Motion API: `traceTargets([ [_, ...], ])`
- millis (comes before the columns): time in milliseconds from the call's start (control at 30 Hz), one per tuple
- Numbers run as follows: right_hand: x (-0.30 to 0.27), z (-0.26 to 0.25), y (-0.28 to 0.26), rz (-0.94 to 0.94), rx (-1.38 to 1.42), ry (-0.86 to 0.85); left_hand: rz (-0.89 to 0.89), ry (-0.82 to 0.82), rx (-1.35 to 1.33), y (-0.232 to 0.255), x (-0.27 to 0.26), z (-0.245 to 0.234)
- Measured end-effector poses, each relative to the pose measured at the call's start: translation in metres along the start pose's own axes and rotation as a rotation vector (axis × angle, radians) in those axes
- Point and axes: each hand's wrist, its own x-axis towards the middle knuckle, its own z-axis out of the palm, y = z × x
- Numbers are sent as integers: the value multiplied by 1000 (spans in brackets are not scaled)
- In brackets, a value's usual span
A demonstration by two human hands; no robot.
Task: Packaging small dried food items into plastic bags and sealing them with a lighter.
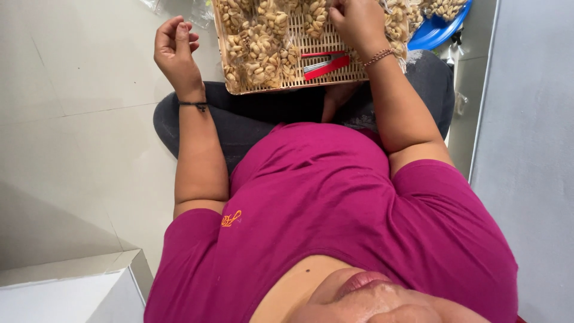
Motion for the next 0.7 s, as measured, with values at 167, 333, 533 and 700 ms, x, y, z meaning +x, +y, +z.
traceTargets([
  [167, -2, -24, -11, -179, 213, 35, 159, 70, 48, 14, -5, 8],
  [333, 0, -67, -35, -374, 544, 108, 446, -51, 367, 72, -34, 47],
  [533, -8, -97, -47, -503, 781, 117, 118, -581, 184, 68, -60, 106],
  [700, -20, -131, -62, -512, 884, 66, -70, -712, -218, 79, -61, 141],
])
